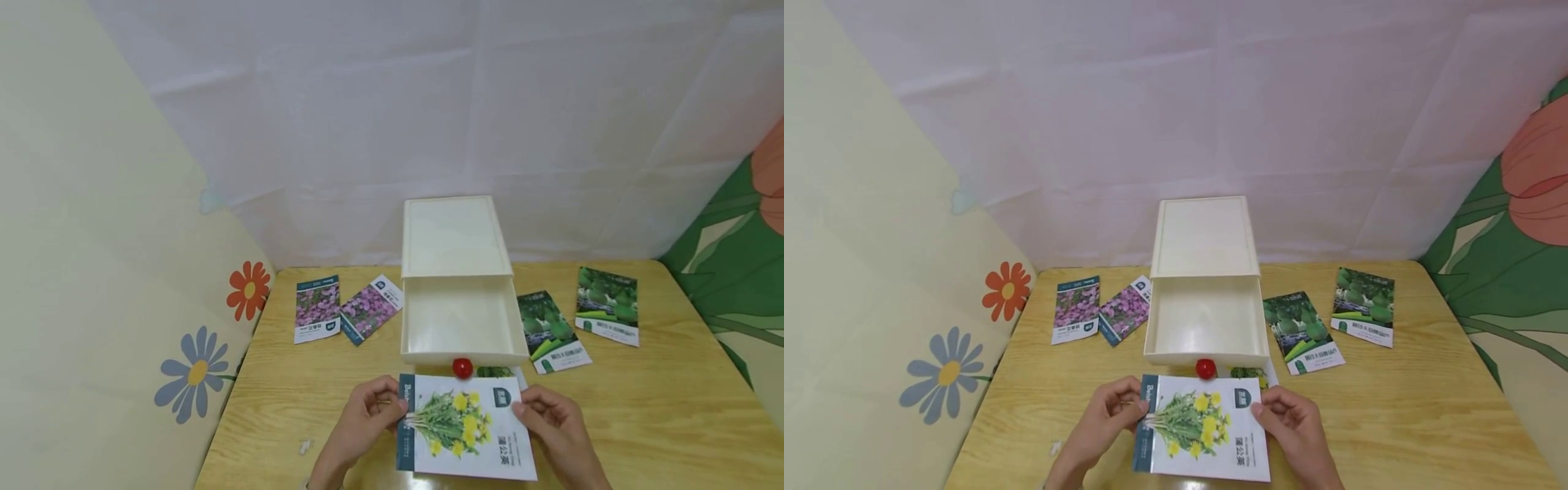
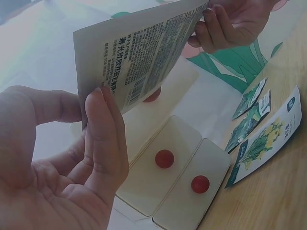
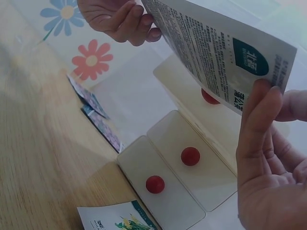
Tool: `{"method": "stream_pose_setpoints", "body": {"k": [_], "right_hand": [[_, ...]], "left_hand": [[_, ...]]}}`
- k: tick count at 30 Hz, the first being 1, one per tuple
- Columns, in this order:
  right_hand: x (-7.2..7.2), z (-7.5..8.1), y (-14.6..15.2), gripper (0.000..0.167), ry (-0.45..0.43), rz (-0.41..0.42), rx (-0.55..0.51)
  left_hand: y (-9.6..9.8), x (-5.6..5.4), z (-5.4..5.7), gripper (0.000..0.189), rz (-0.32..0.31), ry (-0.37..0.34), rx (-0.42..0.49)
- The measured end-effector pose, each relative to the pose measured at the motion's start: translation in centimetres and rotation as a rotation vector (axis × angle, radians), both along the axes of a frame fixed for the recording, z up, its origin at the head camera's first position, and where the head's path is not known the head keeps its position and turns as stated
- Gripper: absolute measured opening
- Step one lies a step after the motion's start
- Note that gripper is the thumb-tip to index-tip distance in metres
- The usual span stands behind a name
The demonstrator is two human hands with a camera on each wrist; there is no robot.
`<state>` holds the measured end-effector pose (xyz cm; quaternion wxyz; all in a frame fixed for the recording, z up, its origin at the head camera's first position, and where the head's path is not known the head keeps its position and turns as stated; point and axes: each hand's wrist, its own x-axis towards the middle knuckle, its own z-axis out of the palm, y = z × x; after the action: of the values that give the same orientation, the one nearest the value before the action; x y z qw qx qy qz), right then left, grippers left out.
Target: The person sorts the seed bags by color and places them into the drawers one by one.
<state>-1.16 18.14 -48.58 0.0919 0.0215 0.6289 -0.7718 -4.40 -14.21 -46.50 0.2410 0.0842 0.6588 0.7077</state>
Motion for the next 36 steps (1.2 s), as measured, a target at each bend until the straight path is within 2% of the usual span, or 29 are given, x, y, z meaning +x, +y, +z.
{"method": "stream_pose_setpoints", "body": {"k": [6, 13, 21, 29, 36], "right_hand": [[0.1, 0.2, 0.1, 0.019, 0.027, 0.029, -0.012], [0.3, 0.8, 0.0, 0.015, -0.020, 0.021, -0.003], [0.3, 1.0, -0.1, 0.013, -0.030, 0.019, -0.007], [0.1, 1.5, -0.1, 0.018, 0.034, 0.041, -0.031], [-0.2, 2.0, 0.1, 0.019, 0.077, 0.035, -0.033]], "left_hand": [[-0.1, 0.1, 0.3, 0.031, -0.013, 0.008, 0.008], [-0.2, 0.3, 0.7, 0.029, -0.022, 0.034, 0.016], [-0.2, 0.4, 1.1, 0.029, -0.025, 0.067, 0.028], [-0.1, 0.3, 1.3, 0.028, -0.009, 0.079, 0.049], [0.1, 0.2, 1.7, 0.025, -0.007, 0.123, 0.083]]}}
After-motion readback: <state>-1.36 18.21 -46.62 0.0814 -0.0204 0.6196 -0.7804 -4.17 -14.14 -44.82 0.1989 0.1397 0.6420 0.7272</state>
